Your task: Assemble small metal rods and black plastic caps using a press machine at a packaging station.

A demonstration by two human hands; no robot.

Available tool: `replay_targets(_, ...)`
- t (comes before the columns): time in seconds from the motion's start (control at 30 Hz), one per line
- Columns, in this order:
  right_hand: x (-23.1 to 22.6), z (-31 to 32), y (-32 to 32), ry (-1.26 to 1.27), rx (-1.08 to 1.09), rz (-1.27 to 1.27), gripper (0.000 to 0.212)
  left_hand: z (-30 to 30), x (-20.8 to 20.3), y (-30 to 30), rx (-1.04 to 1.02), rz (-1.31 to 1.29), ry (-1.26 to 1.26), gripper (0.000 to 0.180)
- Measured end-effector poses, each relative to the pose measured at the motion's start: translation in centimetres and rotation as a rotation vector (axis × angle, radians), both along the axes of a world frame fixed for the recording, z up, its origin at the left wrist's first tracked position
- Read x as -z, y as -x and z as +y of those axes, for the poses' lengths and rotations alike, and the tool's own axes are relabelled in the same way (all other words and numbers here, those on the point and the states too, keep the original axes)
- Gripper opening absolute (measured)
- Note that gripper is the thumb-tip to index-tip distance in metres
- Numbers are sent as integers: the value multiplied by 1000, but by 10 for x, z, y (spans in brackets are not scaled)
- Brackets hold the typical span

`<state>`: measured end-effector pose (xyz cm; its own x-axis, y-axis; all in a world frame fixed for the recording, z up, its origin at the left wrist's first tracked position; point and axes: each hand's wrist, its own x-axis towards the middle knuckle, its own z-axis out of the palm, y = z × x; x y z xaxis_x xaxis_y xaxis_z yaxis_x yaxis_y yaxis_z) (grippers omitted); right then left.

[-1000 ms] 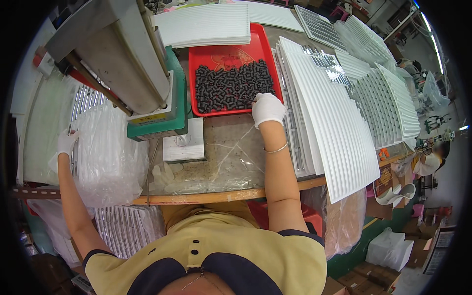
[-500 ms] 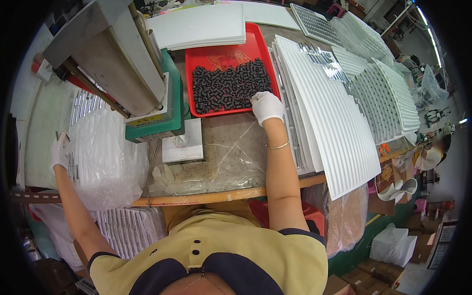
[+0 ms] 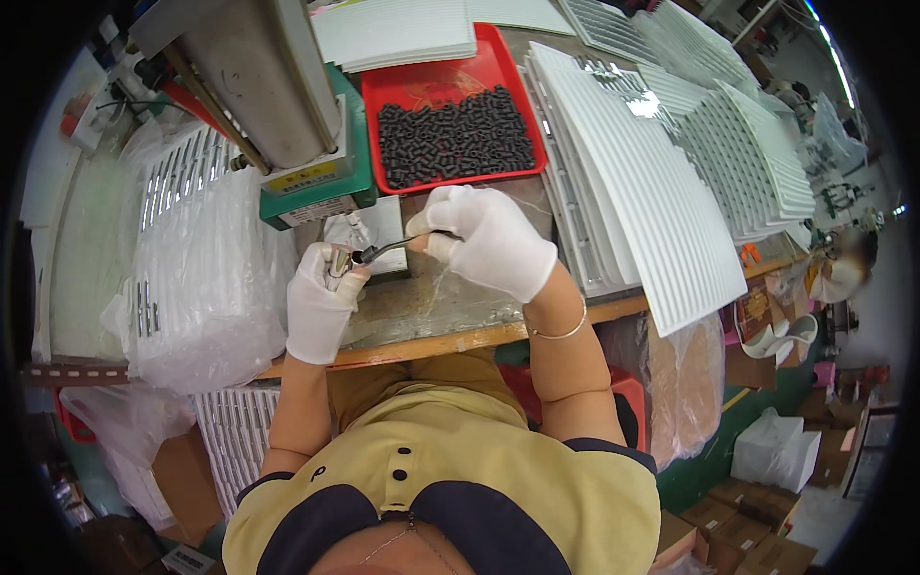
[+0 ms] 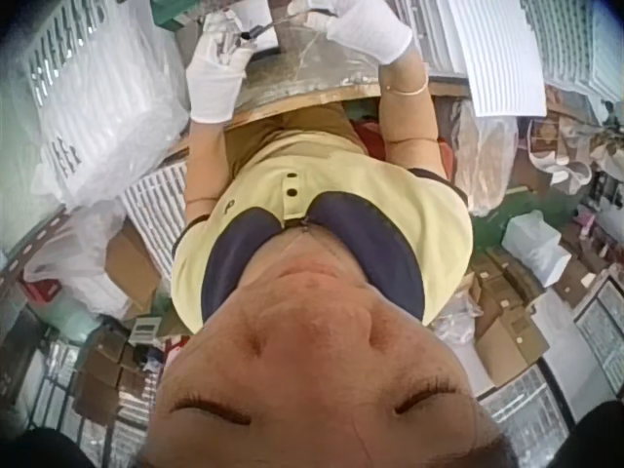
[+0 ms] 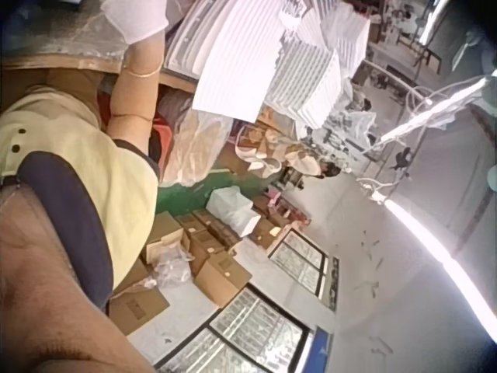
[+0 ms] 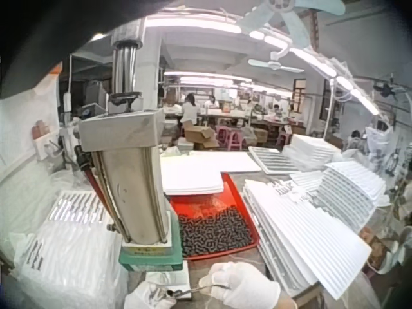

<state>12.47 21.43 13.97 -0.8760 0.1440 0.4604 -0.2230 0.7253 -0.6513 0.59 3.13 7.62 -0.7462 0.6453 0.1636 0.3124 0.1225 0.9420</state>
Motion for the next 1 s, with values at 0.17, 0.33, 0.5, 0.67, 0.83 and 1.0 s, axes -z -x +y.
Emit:
replay_targets(0.17, -8, -3, -14, -323, 196, -159, 9, 18, 3, -10, 60, 192, -5, 22)
replay_targets(0.33, -18, -6, -11, -671, 198, -494, 12, 39, 20, -14, 114, 448, -51, 22)
replay_targets(0.5, -45, 82, -37, -250, 407, -505, 22, 42, 41, -13, 187, -305, -105, 14)
replay_targets(0.67, 5, 286, -98, -61, 1361, -478, 43, 32, 47, -8, 237, -414, -79, 11)
replay_targets(0.83, 26, 323, -115, -30, 1542, -641, 46, 16, 54, -4, 244, -511, 73, 15)
replay_targets(1.0, 18, 348, -122, -157, 1522, -809, 35, 30, 51, -10, 217, -557, 9, 21)
